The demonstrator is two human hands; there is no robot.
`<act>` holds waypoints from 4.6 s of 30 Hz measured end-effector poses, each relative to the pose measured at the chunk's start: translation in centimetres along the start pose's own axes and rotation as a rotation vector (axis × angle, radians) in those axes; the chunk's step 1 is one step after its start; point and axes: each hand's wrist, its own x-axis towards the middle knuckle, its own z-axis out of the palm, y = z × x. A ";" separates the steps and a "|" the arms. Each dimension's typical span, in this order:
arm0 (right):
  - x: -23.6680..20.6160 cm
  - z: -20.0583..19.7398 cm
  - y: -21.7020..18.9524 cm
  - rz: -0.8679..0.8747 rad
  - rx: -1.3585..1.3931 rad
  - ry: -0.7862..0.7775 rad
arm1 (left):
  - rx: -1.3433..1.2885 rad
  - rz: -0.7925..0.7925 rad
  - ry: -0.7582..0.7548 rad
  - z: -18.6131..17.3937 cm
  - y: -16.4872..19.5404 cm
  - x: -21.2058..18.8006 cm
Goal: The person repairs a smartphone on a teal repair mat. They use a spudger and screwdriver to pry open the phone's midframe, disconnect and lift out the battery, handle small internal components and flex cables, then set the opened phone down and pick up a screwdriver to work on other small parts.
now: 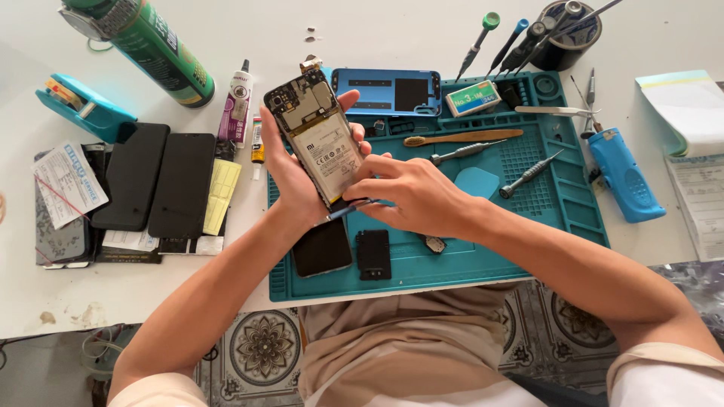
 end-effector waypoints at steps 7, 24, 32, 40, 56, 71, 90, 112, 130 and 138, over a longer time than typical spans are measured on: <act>-0.4 0.3 -0.2 -0.086 -0.131 0.045 | -0.038 -0.029 0.004 0.5 0.4 -0.3; 0.1 -0.4 -1.8 -0.106 -0.332 0.039 | 0.045 0.013 0.026 0.8 0.5 -0.3; 0.0 -0.4 -1.9 -0.111 -0.387 0.060 | 0.015 0.003 0.044 1.1 1.0 -0.3; -0.1 -0.1 -1.9 -0.109 -0.397 0.061 | 0.008 0.005 0.032 1.2 0.9 -0.4; -0.2 0.0 -1.6 -0.130 -0.231 0.078 | -0.067 -0.030 -0.001 1.0 0.7 -0.6; 0.0 -0.4 -2.0 -0.160 -0.481 -0.016 | -0.101 0.005 0.055 1.7 1.1 -0.7; -0.3 -1.2 -0.6 -0.274 -0.369 0.115 | -0.090 0.019 0.079 1.7 1.4 -0.6; -0.2 -4.4 2.5 -0.149 -0.508 0.255 | 0.447 -0.023 0.045 2.7 1.7 0.1; -0.4 -2.8 4.5 0.484 0.602 0.154 | 0.827 0.212 -0.065 0.3 0.1 -0.4; -0.3 -2.9 3.8 0.451 0.561 0.171 | 0.765 0.038 0.038 -0.5 -0.9 -0.2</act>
